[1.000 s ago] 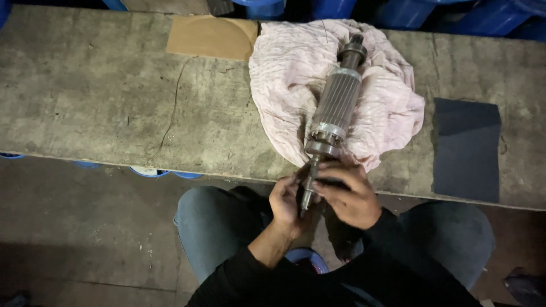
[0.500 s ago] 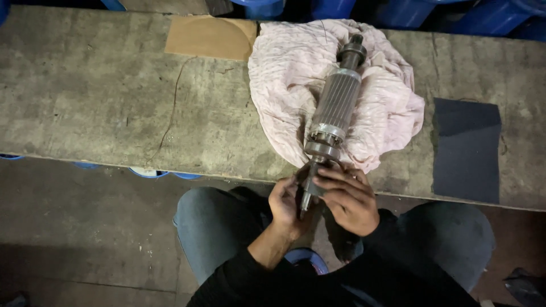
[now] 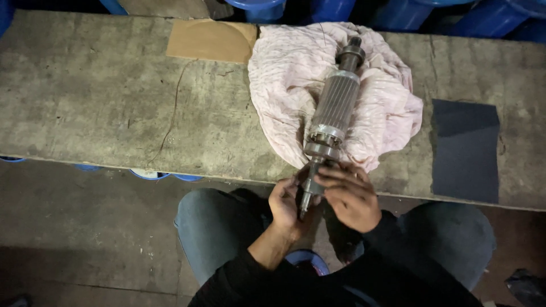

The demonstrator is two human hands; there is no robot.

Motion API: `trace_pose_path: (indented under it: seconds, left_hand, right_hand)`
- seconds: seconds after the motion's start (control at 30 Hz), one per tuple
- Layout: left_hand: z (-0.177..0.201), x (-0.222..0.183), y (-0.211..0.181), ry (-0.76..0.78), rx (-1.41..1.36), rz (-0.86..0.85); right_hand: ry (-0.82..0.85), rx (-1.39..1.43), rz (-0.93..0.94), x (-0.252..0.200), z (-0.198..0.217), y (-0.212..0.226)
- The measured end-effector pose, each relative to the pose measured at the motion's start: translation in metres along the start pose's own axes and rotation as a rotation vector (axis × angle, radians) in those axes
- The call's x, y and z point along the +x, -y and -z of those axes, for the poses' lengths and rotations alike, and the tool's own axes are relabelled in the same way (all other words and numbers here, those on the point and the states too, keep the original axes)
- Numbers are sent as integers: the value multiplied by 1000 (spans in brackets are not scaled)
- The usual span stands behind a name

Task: Sanding and cleaning the metal shaft of a motor rotor using sandpaper at a workbench.

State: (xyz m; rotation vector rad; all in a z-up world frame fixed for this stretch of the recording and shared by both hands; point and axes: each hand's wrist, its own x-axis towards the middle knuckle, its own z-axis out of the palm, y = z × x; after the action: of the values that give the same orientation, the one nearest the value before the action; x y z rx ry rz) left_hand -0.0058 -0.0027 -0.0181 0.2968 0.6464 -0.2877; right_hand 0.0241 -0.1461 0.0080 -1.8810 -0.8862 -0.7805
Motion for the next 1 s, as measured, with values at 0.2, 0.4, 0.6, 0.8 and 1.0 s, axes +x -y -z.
trace_pose_path:
  seconds: [0.2,0.4,0.6,0.8,1.0]
  left_hand:
    - [-23,-11,-8,63,-146,-23]
    - [14,7,-3,40,-17,-34]
    - [49,40,5,50,81,-39]
    - [25,33,6,108,120,-25]
    - [-30,89,-7,234,165,-29]
  right_hand:
    - [-71,64,-30,11,-4,29]
    - [-11,-12,-8,-5,-1,6]
    - [-6,-10,-27,0,-3,9]
    - [78,-55,2,-6,-1,-11]
    - [152,51,35,19,17,-48]
